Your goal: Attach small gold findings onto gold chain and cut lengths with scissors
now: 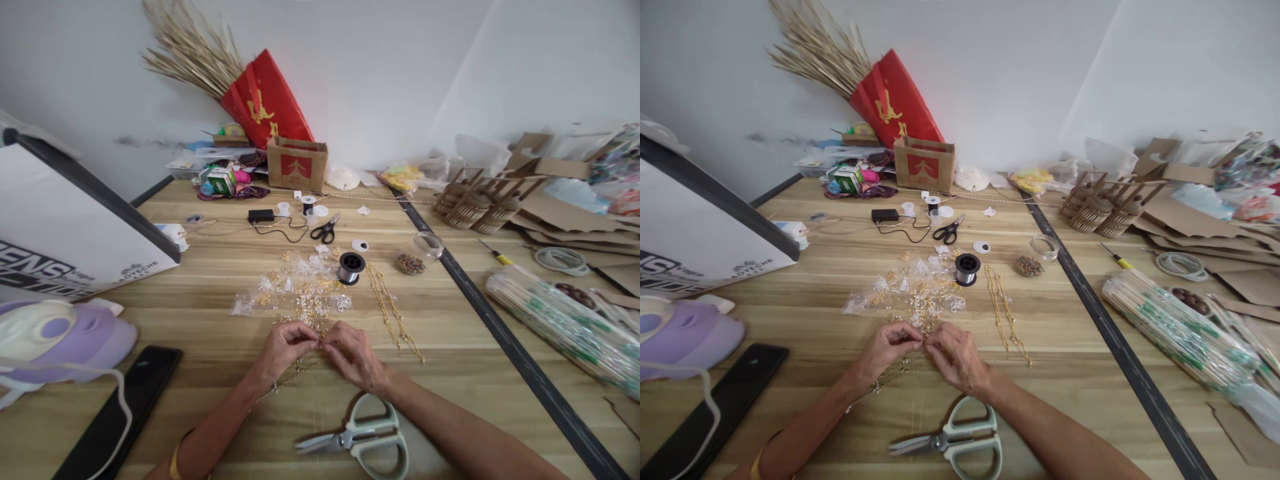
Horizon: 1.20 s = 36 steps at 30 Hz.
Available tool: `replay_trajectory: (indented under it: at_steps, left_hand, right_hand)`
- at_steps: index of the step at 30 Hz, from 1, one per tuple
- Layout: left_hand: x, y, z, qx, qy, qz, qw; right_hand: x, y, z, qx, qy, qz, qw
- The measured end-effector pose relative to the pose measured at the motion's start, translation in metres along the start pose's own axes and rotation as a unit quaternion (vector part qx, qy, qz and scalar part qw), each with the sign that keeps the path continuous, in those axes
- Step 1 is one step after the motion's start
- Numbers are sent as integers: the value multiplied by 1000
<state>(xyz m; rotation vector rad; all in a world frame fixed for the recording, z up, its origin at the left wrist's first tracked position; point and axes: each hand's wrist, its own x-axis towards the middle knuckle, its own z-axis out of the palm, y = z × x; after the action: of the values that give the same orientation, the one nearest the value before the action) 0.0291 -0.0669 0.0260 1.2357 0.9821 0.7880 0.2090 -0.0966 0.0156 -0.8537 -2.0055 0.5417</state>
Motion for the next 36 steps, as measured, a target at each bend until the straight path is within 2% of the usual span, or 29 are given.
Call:
replay_trajectory:
  at_steps: [36]
  left_hand:
    - [0, 3, 2, -60, -6, -47, 997]
  right_hand:
    - [-1, 1, 0, 2, 0, 2, 1000]
